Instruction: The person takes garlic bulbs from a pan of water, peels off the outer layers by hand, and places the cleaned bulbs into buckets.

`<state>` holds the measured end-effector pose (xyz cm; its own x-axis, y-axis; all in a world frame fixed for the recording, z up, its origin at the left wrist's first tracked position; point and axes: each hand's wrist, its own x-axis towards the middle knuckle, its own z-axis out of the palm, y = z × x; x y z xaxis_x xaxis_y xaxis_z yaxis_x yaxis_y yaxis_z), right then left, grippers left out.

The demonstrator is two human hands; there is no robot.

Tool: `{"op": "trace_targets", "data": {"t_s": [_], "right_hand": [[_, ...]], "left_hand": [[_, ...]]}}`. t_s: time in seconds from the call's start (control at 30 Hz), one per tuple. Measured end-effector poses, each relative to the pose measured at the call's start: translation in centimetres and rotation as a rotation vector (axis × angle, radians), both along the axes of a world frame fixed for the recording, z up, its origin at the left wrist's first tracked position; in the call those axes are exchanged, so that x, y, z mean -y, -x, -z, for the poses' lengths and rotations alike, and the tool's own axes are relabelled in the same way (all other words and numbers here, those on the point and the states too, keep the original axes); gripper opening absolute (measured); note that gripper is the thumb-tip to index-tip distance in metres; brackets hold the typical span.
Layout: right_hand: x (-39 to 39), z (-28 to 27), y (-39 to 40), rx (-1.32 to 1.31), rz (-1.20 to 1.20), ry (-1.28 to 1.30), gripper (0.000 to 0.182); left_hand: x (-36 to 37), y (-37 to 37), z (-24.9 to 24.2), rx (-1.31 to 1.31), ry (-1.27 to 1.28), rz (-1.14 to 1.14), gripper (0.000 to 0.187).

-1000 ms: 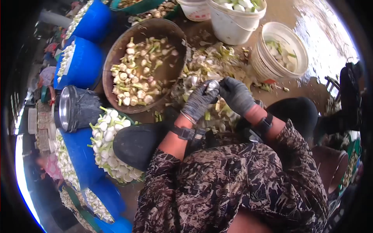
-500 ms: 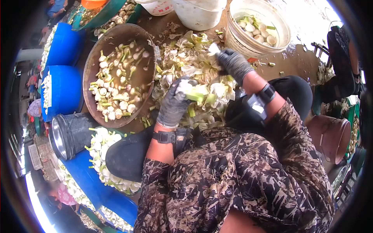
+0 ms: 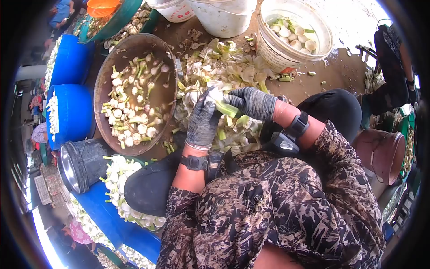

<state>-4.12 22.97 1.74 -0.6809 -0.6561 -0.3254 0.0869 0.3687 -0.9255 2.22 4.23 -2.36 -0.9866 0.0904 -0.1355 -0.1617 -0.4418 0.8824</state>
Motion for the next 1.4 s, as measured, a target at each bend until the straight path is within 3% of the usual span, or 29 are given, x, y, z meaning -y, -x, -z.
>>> {"op": "trace_targets", "data": {"t_s": [0.13,0.17,0.2,0.23,0.27,0.3,0.33,0.37,0.4,0.43,0.47,0.5,0.57,0.6,0.63,0.67,0.73,0.8,0.87,0.93,1.0,1.07,1.1,1.17,1.23,1.27,1.4], "right_hand": [[-0.1,-0.1,0.4,-0.152,0.013,-0.054,0.042],[-0.1,-0.3,0.6,-0.088,0.112,0.035,0.041],[-0.1,-0.6,0.7,-0.023,0.213,0.124,0.039],[-0.8,-1.2,0.6,0.224,0.306,0.204,0.036],[-1.0,1.1,0.3,-0.050,0.382,0.398,0.033],[-1.8,3.0,1.4,0.030,0.404,0.441,0.033],[-2.4,4.0,2.6,0.113,0.425,0.484,0.033],[-2.3,2.0,2.7,0.387,0.532,0.472,0.030],[-2.8,3.9,3.9,-0.050,0.476,0.226,0.028],[-3.1,3.9,4.4,0.045,0.554,0.091,0.031],[-2.9,1.8,4.5,0.141,0.635,-0.046,0.034],[-4.0,1.8,5.3,-0.233,0.259,-0.531,0.054],[-3.5,1.3,3.6,-0.333,0.200,-0.657,0.061],[-2.8,0.8,2.6,-0.433,0.134,-0.783,0.069],[-2.4,0.0,2.0,-0.361,0.094,-0.744,0.076],[-1.8,0.0,1.5,-0.387,0.065,-0.607,0.064],[-1.3,-0.5,0.5,-0.127,0.013,-0.252,0.060],[-0.5,0.7,0.0,-0.088,-0.032,-0.039,0.052],[0.2,-1.2,-0.1,-0.015,-0.060,-0.094,0.039],[0.3,0.3,-0.5,-0.053,0.115,0.071,0.047],[0.1,0.4,-0.1,0.051,0.173,0.157,0.046],[-0.2,0.2,0.4,0.239,0.259,0.275,0.047],[-0.5,-0.2,0.4,0.275,0.256,0.268,0.049],[-0.9,-0.5,0.4,0.311,0.256,0.259,0.050],[-1.0,-0.3,0.4,0.071,0.107,-0.048,0.049],[-0.9,-0.7,-0.3,-0.029,0.071,-0.017,0.046],[-0.8,-0.1,-0.6,0.078,0.221,0.157,0.042]], "left_hand": [[-0.6,-0.4,-2.2,0.057,-0.039,0.031,0.048],[-0.9,-0.2,-2.0,-0.198,0.352,0.002,0.047],[-0.6,-0.1,-2.2,-0.197,0.351,0.002,0.047],[0.0,-0.1,-2.4,-0.448,0.679,-0.033,0.045],[0.1,0.2,-3.3,-0.701,1.007,-0.073,0.043],[-0.3,-0.4,-1.5,-0.329,0.645,-0.065,0.039],[-0.4,-0.4,-1.5,-0.330,0.645,-0.069,0.039],[-0.4,-0.5,-1.5,-0.162,0.234,-0.034,0.040],[-0.3,-0.5,-1.5,0.007,-0.177,0.003,0.041],[0.0,-0.5,-1.3,0.006,-0.320,0.027,0.044],[0.0,-0.4,-1.3,0.004,-0.319,0.032,0.044],[-0.1,-0.4,-1.2,-0.006,-0.339,-0.012,0.045],[0.0,-0.2,-1.4,-0.022,-0.358,-0.062,0.046],[0.1,0.0,-1.9,-0.081,-0.087,-0.082,0.044],[0.1,0.2,-2.4,-0.135,0.184,-0.104,0.043],[0.1,0.3,-2.9,-0.186,0.455,-0.122,0.041],[-0.5,0.2,-3.4,-0.107,0.363,-0.116,0.039],[-1.2,0.3,-3.4,-0.196,0.553,-0.063,0.041],[-1.4,0.3,-3.0,-0.208,0.603,-0.042,0.042],[-1.0,0.3,-3.1,-0.103,0.393,-0.060,0.040],[-0.3,0.6,-1.4,-0.233,0.489,-0.062,0.039],[0.5,0.8,1.5,-0.684,1.070,-0.076,0.039],[-1.0,0.5,-1.7,-0.193,0.446,-0.058,0.040],[-1.7,0.3,-3.3,-0.129,0.433,-0.082,0.041],[-2.2,0.5,-2.7,-0.120,0.378,-0.102,0.045],[-2.4,0.8,-2.6,-0.117,0.379,-0.096,0.045],[-2.6,0.9,-1.1,-0.020,0.157,-0.113,0.044]]}}
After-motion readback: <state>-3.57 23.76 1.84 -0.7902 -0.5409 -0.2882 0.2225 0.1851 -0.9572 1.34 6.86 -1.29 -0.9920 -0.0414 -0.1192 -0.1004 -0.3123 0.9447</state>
